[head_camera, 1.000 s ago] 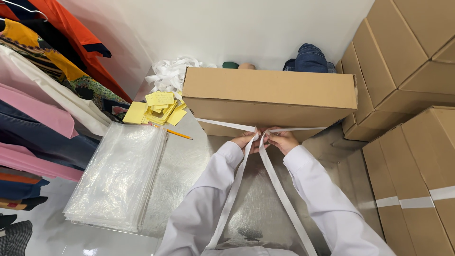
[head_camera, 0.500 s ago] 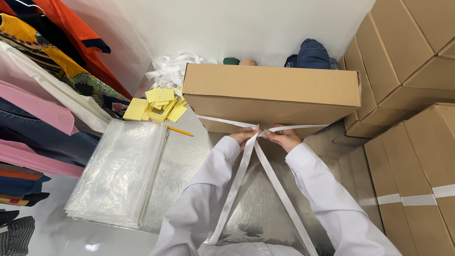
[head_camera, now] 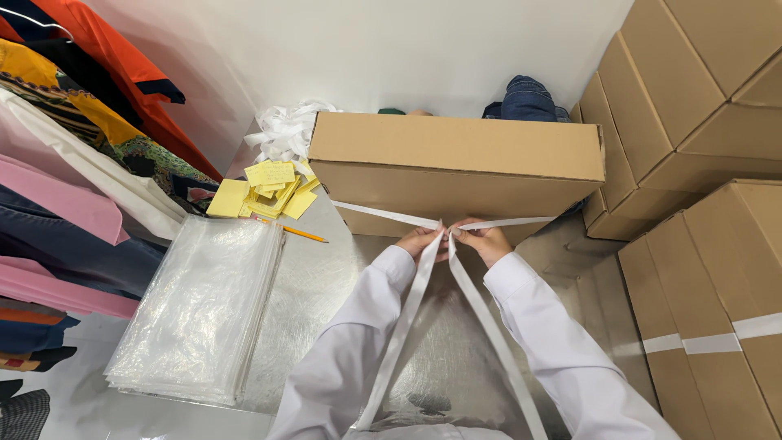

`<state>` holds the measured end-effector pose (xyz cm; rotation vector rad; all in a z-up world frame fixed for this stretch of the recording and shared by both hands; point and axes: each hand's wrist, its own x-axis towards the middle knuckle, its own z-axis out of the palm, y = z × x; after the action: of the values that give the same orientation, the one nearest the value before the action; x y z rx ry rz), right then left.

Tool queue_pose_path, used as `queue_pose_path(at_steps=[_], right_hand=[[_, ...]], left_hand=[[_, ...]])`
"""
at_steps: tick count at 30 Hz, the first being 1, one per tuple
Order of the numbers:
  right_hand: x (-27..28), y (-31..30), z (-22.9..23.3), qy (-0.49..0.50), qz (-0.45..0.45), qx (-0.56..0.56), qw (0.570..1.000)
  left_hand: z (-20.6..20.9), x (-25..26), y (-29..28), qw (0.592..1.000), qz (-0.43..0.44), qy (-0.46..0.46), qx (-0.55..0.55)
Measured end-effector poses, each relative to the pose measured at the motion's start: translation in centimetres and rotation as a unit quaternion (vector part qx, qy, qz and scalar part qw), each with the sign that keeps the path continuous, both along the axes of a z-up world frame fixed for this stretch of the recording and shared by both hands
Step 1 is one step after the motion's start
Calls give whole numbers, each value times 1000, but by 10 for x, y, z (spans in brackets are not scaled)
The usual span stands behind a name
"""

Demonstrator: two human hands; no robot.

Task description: Closing a cardboard box and tying a decorative white ribbon around it before writing a note

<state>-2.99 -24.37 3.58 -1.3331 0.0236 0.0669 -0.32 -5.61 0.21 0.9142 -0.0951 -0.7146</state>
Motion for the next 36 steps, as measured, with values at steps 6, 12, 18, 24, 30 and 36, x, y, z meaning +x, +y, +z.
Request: queue_pose_path(at_steps=[6,12,18,24,30,36], right_hand=[[4,1,-10,24,-5,39,999],[5,4,-3,26,-30,36,999],[9,-2,-12,43,-18,48,998],[10,1,-13,-8,-1,34,999],[-1,1,3,-73,-4,-21,997],[7,-1,-4,-45,25,13,999]], left_hand=[[45,-25,4,999,-31,8,-29],[71,-33,14,996,-65,3,-63],[70,-34,10,990,-85,38,-104],[32,-16,2,991,-55,50,-108],[5,-7,5,995,-43,51,-79],[39,-13,2,994,-49,48,-85]])
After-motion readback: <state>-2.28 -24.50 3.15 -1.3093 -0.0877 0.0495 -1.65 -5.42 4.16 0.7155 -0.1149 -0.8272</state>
